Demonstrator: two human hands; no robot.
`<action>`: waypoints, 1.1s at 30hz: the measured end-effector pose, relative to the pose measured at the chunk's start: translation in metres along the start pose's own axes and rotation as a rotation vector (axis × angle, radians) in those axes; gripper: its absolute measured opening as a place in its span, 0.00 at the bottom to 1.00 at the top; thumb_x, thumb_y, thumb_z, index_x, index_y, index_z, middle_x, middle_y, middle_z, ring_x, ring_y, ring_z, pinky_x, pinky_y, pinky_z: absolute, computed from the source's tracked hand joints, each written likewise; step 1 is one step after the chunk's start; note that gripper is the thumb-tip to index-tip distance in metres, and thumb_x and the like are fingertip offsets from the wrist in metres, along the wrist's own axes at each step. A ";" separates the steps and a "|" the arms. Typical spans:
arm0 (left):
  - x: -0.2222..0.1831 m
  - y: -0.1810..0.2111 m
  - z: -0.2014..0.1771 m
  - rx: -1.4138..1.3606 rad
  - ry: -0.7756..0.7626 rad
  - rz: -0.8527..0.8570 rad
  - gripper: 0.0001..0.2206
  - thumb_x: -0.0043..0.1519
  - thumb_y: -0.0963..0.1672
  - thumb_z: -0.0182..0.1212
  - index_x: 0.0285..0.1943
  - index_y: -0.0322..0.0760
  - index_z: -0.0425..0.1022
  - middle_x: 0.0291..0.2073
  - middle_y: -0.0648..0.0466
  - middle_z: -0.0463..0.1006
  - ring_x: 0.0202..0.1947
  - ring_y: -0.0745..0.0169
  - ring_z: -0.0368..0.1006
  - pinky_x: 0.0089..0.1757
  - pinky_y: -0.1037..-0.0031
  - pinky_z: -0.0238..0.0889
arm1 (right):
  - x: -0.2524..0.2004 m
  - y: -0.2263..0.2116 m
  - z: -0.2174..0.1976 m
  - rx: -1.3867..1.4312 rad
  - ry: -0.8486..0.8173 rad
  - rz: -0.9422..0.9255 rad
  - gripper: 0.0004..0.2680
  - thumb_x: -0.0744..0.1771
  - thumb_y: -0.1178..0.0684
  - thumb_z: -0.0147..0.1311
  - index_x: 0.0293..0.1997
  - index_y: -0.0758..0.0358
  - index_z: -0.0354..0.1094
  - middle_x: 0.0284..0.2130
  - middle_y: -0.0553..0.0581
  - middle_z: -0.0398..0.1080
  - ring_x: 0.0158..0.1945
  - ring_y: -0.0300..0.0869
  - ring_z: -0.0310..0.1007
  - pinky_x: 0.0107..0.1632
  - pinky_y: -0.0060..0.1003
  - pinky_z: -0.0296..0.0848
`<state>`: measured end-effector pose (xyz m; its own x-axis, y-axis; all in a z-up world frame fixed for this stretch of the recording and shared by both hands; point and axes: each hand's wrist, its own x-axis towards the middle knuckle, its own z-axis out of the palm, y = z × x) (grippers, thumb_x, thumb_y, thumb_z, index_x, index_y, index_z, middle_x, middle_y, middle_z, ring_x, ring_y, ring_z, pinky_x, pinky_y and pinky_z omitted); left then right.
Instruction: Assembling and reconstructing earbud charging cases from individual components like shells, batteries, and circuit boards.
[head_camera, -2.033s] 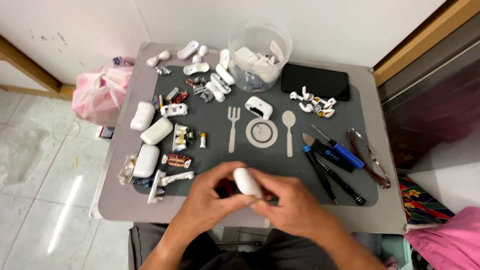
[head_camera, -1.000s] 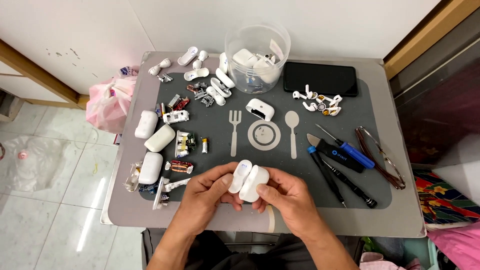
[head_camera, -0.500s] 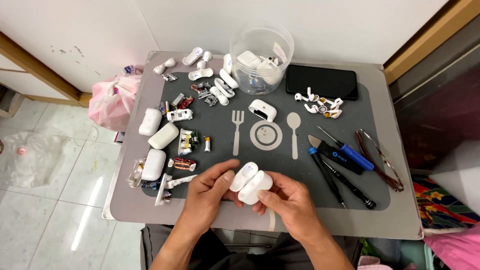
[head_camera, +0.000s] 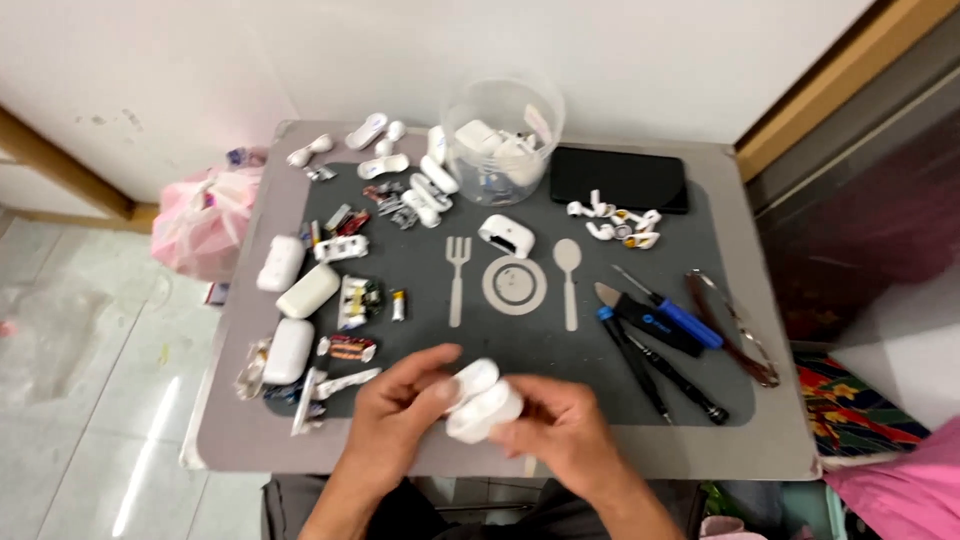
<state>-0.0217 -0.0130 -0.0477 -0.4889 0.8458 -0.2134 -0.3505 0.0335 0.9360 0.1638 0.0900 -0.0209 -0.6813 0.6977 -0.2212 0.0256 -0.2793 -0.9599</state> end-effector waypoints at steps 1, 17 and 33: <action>-0.002 -0.001 0.000 0.002 -0.012 0.001 0.18 0.58 0.39 0.69 0.59 0.30 0.83 0.32 0.54 0.84 0.33 0.70 0.73 0.39 0.74 0.71 | 0.000 0.002 0.000 0.001 0.010 -0.006 0.17 0.58 0.60 0.70 0.51 0.72 0.80 0.30 0.56 0.79 0.28 0.38 0.74 0.26 0.34 0.80; -0.006 0.026 0.012 0.013 -0.150 0.055 0.15 0.63 0.45 0.60 0.45 0.22 0.84 0.20 0.41 0.81 0.16 0.54 0.73 0.23 0.67 0.69 | -0.008 -0.023 0.008 -0.186 -0.088 -0.264 0.14 0.63 0.53 0.64 0.51 0.67 0.77 0.42 0.55 0.81 0.45 0.39 0.78 0.49 0.37 0.76; -0.010 0.009 0.011 0.224 -0.162 0.193 0.15 0.53 0.39 0.72 0.49 0.31 0.85 0.41 0.51 0.82 0.39 0.63 0.76 0.40 0.74 0.68 | -0.003 0.006 0.015 -0.491 0.066 -0.571 0.11 0.57 0.55 0.74 0.38 0.62 0.79 0.29 0.49 0.79 0.35 0.37 0.75 0.59 0.42 0.75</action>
<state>-0.0114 -0.0157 -0.0341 -0.3898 0.9209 0.0046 -0.0702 -0.0347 0.9969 0.1549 0.0761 -0.0235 -0.6417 0.6883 0.3384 0.0153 0.4527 -0.8915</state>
